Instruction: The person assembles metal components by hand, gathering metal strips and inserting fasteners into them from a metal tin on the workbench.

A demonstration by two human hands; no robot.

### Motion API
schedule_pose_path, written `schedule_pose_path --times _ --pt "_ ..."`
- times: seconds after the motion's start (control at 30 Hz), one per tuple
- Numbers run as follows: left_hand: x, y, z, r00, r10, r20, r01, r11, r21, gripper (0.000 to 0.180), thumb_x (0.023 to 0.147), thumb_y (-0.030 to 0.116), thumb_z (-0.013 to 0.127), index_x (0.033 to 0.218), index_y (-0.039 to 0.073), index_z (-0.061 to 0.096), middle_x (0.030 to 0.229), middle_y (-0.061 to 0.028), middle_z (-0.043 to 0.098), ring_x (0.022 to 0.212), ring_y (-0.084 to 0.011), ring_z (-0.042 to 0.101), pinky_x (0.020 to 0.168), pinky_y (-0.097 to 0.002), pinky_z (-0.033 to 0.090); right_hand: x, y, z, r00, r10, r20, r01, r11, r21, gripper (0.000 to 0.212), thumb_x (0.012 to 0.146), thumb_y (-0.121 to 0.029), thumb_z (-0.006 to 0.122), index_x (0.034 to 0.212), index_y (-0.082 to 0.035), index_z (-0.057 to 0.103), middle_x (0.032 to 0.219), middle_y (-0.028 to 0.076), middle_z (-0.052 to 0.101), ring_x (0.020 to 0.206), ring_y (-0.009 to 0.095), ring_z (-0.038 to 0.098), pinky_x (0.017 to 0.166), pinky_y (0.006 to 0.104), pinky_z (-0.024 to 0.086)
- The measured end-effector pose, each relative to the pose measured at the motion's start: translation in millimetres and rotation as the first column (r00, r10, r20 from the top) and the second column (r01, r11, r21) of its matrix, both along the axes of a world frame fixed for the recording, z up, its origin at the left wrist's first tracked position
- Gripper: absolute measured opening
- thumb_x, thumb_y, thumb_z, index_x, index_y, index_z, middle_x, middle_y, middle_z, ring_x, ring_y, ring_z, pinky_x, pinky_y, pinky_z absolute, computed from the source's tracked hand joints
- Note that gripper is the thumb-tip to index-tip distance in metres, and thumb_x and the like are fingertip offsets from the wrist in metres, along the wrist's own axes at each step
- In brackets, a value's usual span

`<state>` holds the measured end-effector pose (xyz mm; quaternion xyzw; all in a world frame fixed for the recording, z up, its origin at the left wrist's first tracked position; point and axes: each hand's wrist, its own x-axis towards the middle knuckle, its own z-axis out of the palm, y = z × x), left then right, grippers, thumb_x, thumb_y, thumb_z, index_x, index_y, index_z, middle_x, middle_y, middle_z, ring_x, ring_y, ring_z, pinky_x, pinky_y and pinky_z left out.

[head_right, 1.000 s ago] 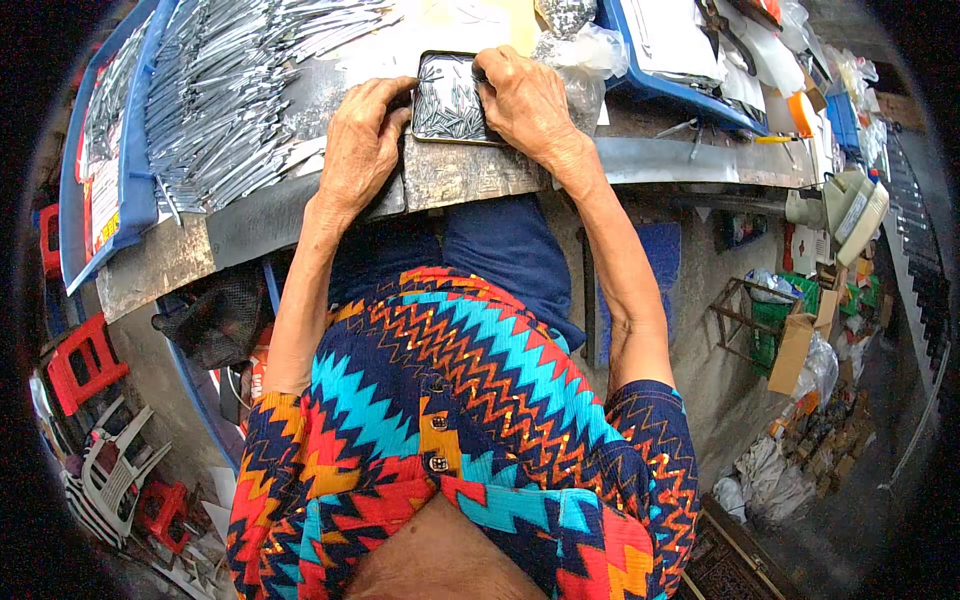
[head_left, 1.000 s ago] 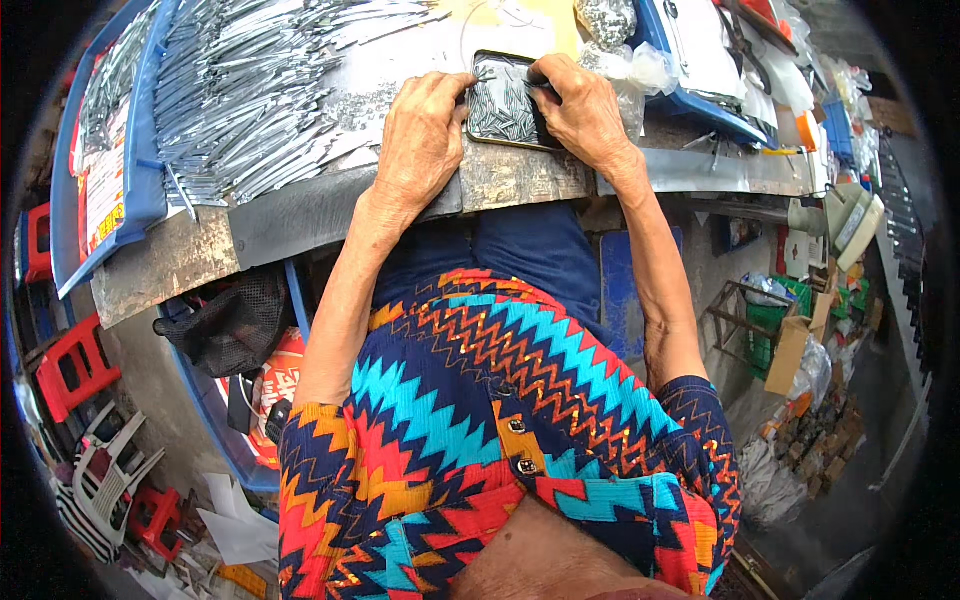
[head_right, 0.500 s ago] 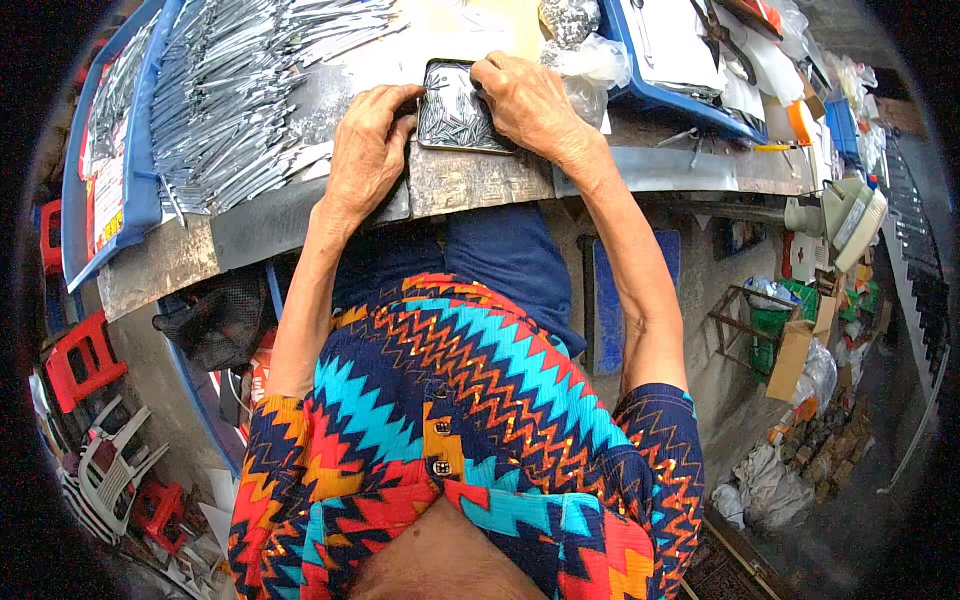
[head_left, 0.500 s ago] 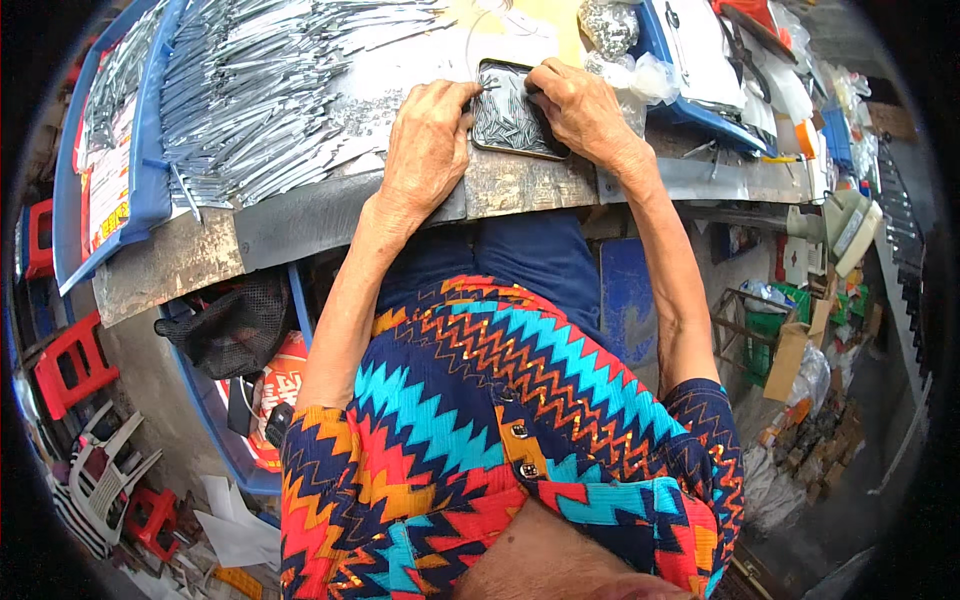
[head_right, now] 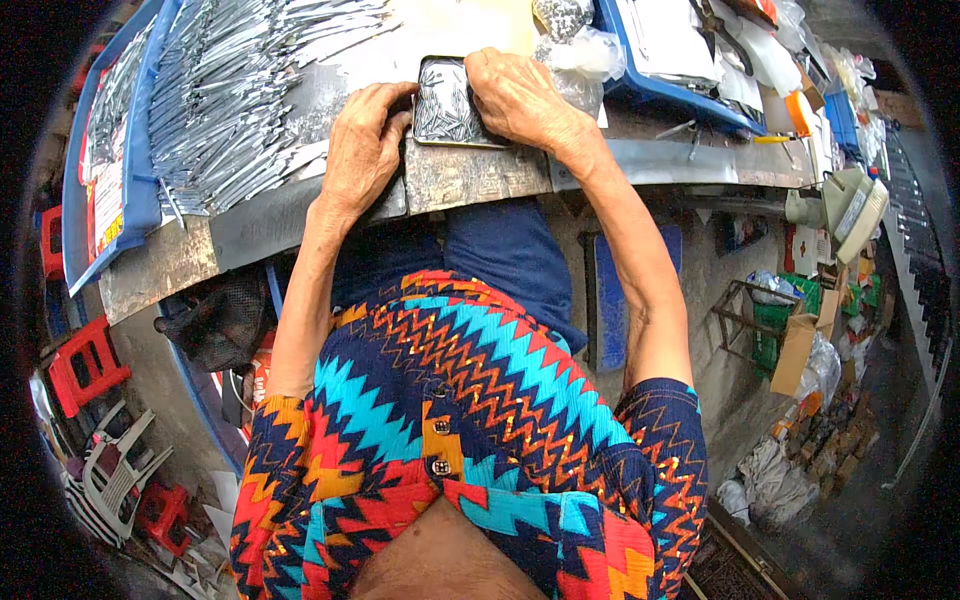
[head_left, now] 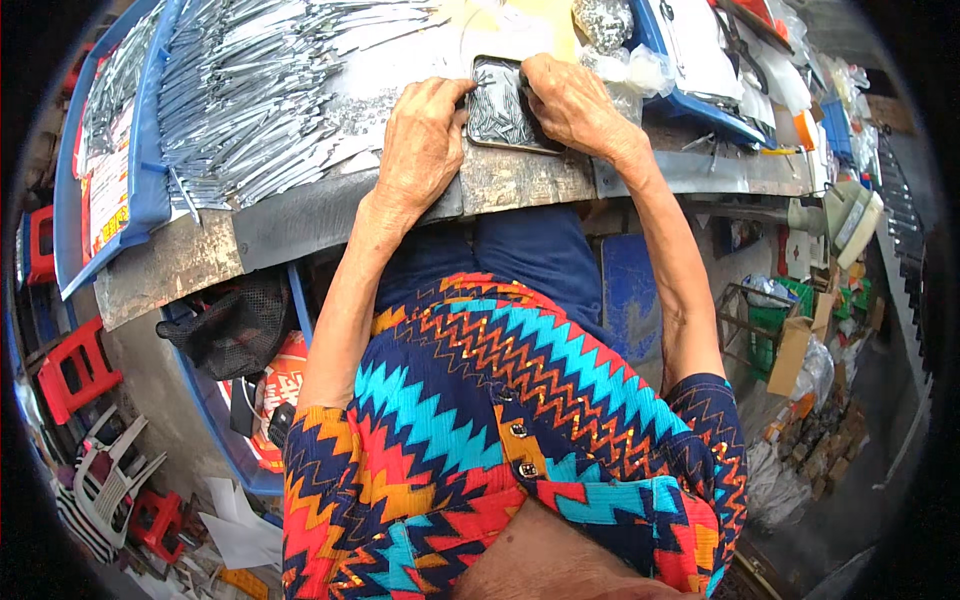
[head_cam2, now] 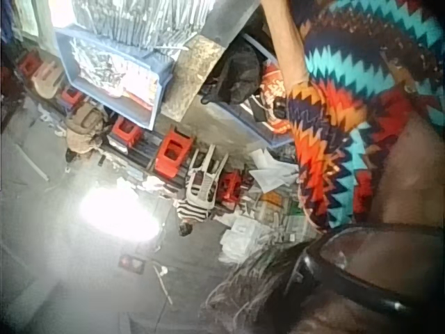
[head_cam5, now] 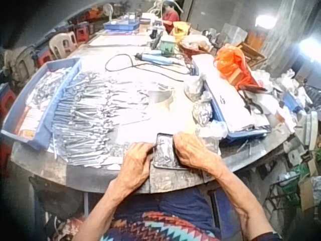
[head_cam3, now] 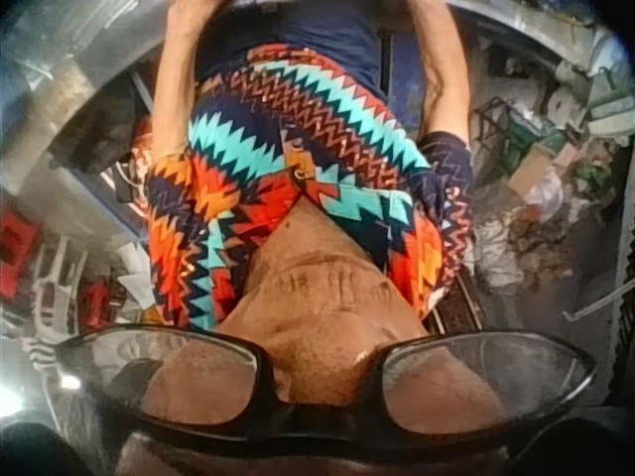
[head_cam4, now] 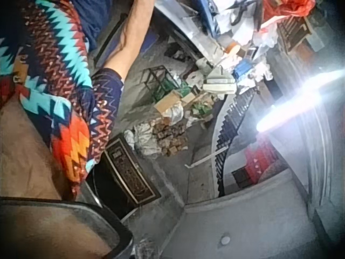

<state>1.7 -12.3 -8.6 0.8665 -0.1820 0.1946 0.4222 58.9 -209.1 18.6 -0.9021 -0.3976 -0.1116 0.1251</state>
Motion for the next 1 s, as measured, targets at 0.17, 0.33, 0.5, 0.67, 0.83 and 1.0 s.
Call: schedule_pose_path --times 0.17,0.33,0.5,0.67,0.83,1.0 --pt "1.6 -2.4 0.9 1.0 -0.013 0.022 0.013 1.0 -0.002 0.027 0.072 -0.003 0.056 0.099 0.002 0.057 0.089 -0.0158 0.057 0.087 -0.0333 0.052 0.078 -0.0411 0.042 -8.7 -11.1 12.6 0.997 -0.016 -0.081 0.024 0.995 0.093 0.015 0.079 -0.007 0.055 0.086 0.0 0.043 0.075 0.019 0.051 0.072 0.037 0.053 0.063 0.0425 0.041" --pt "0.0 1.9 1.7 1.0 0.007 -0.025 -0.006 0.999 0.038 0.027 0.076 0.001 0.057 0.103 0.002 0.058 0.095 -0.0154 0.059 0.091 -0.032 0.055 0.08 -0.038 0.043 -41.7 -42.0 60.3 0.841 0.056 -0.539 0.056 0.98 0.19 0.019 0.084 -0.014 0.053 0.088 0.004 0.046 0.069 0.015 0.046 0.062 0.024 0.048 0.06 0.036 0.04" --pt "1.8 1.0 1.1 1.0 0.006 0.001 -0.006 0.999 0.05 0.028 0.075 0.0 0.058 0.103 0.002 0.058 0.095 -0.0149 0.06 0.091 -0.0317 0.055 0.08 -0.0377 0.043 -76.1 -106.8 69.8 0.452 0.02 -0.892 0.131 0.987 0.088 0.018 0.087 -0.016 0.052 0.085 0.002 0.052 0.065 0.002 0.046 0.06 0.009 0.041 0.053 0.0255 0.035" --pt "1.9 0.7 0.9 1.0 0.004 0.011 -0.005 0.999 0.052 0.028 0.075 0.0 0.058 0.103 0.002 0.058 0.095 -0.0148 0.06 0.09 -0.0317 0.055 0.08 -0.0378 0.043 -82.0 -111.4 48.6 0.4 -0.066 -0.914 0.247 0.968 0.038 0.018 0.086 -0.016 0.053 0.083 0.002 0.053 0.061 0.0 0.044 0.057 0.007 0.039 0.05 0.0241 0.034" --pt "0.7 2.0 0.8 1.0 0.003 0.003 -0.004 0.999 0.038 0.028 0.075 0.0 0.058 0.103 0.002 0.058 0.095 -0.015 0.06 0.09 -0.0314 0.056 0.081 -0.0372 0.043 -61.6 -50.8 36.9 0.716 -0.017 -0.698 0.27 0.929 0.254 0.015 0.082 -0.013 0.056 0.084 0.002 0.054 0.066 0.004 0.047 0.061 0.012 0.045 0.057 0.0287 0.039" --pt "0.6 0.6 1.9 1.0 0.005 -0.024 -0.004 1.0 0.031 0.027 0.076 0.0 0.058 0.103 0.002 0.058 0.095 -0.015 0.06 0.091 -0.0312 0.056 0.081 -0.037 0.043 -47.6 -20.8 18.6 0.945 -0.008 -0.328 0.093 0.965 0.244 0.012 0.079 -0.011 0.057 0.086 0.0 0.056 0.079 0.013 0.054 0.071 0.029 0.055 0.066 0.0379 0.044"
